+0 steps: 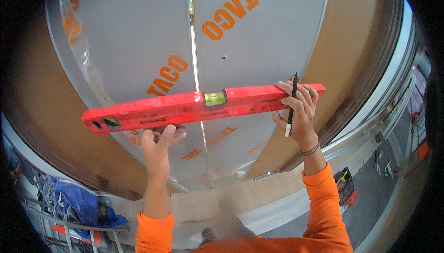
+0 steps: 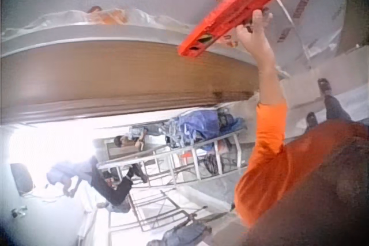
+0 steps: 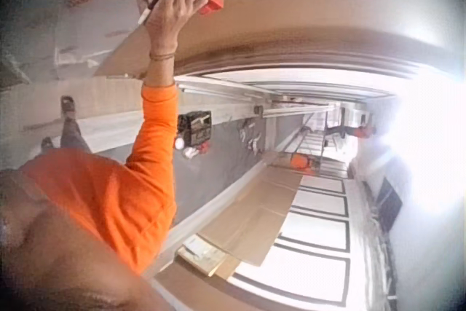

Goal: The person uses a level and a marker to measure and mark a surface, then picks up and carries long white trim pieces to a work area where other workers are on scaffolding.

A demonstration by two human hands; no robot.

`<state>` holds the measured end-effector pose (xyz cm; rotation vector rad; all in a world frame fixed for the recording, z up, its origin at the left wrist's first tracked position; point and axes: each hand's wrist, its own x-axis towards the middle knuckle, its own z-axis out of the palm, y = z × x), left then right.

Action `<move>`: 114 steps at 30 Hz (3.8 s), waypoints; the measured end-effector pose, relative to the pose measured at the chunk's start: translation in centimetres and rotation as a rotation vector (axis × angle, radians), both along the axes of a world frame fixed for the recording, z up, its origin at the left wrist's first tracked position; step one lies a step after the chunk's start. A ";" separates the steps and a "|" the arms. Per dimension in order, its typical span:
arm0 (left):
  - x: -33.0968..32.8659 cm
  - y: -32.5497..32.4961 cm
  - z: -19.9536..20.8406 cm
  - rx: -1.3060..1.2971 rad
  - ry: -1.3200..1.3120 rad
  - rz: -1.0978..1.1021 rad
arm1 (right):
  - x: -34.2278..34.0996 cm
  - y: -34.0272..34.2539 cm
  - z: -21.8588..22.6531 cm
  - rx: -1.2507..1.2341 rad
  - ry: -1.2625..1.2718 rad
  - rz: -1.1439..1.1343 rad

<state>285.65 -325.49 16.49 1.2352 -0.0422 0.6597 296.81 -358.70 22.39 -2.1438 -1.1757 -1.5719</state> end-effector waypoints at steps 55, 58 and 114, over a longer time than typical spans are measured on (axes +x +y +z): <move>5.7 -5.2 -0.2 -0.054 -0.165 -0.031 | 4.6 1.5 1.2 0.005 -0.126 0.100; 5.7 -5.2 -0.2 -0.031 -0.160 -0.011 | 4.6 1.5 1.0 0.009 -0.120 0.107; 6.4 -5.6 -1.3 -0.010 -0.170 0.029 | 5.0 1.2 0.5 -0.025 -0.144 0.093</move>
